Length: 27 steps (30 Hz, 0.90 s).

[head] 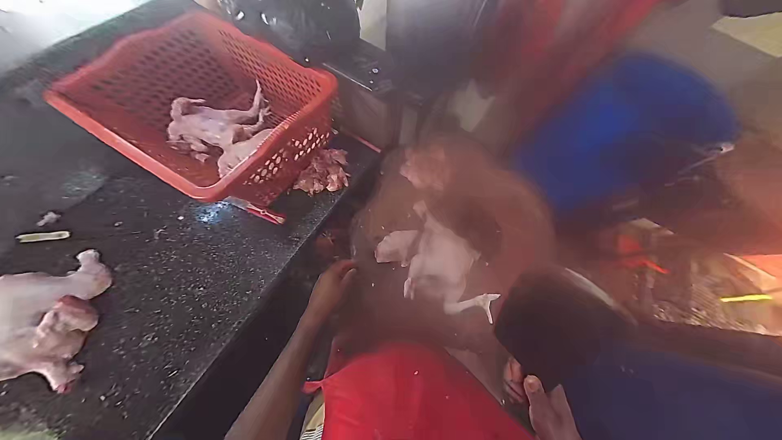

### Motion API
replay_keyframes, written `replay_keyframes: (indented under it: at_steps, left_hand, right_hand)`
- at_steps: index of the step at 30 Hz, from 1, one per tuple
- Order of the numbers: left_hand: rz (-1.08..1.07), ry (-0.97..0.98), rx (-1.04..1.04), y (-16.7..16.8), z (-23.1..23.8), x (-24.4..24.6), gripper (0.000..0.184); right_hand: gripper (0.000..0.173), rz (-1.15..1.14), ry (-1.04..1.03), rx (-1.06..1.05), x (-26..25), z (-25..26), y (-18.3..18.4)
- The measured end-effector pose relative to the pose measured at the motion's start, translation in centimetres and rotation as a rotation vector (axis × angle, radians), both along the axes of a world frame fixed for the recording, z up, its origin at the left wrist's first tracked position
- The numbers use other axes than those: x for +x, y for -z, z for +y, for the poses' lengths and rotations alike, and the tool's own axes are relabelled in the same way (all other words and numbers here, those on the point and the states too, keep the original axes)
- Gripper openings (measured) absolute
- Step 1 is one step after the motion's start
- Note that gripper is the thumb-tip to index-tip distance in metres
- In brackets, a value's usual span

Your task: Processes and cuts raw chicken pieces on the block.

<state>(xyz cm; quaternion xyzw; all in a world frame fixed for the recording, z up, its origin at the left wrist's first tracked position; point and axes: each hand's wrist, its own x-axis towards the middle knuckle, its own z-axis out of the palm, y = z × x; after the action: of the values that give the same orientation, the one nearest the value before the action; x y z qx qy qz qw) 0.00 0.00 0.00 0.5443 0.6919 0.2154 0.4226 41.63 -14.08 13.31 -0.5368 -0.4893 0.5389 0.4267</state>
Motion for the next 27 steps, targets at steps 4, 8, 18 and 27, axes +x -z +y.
replay_keyframes:
  at_steps: [4,8,18,27]
  left_hand:
    - [0.093,0.23,0.043,0.4,4.3,2.7,0.044]
    - [0.243,0.481,0.074,1.2,7.4,5.3,0.051]
    - [-0.332,0.554,-0.337,0.8,0.5,10.8,0.047]
    - [0.249,0.658,-0.012,-0.2,3.4,15.0,0.051]
  right_hand:
    - [0.05,-0.056,-0.022,-0.159,-8.8,4.7,-1.3]
    - [0.045,-0.565,-0.015,-0.319,-11.6,7.5,5.4]
    - [0.041,-1.114,-0.01,-0.23,2.7,15.3,5.0]
    - [0.064,-0.431,0.256,-0.149,-1.8,6.7,1.4]
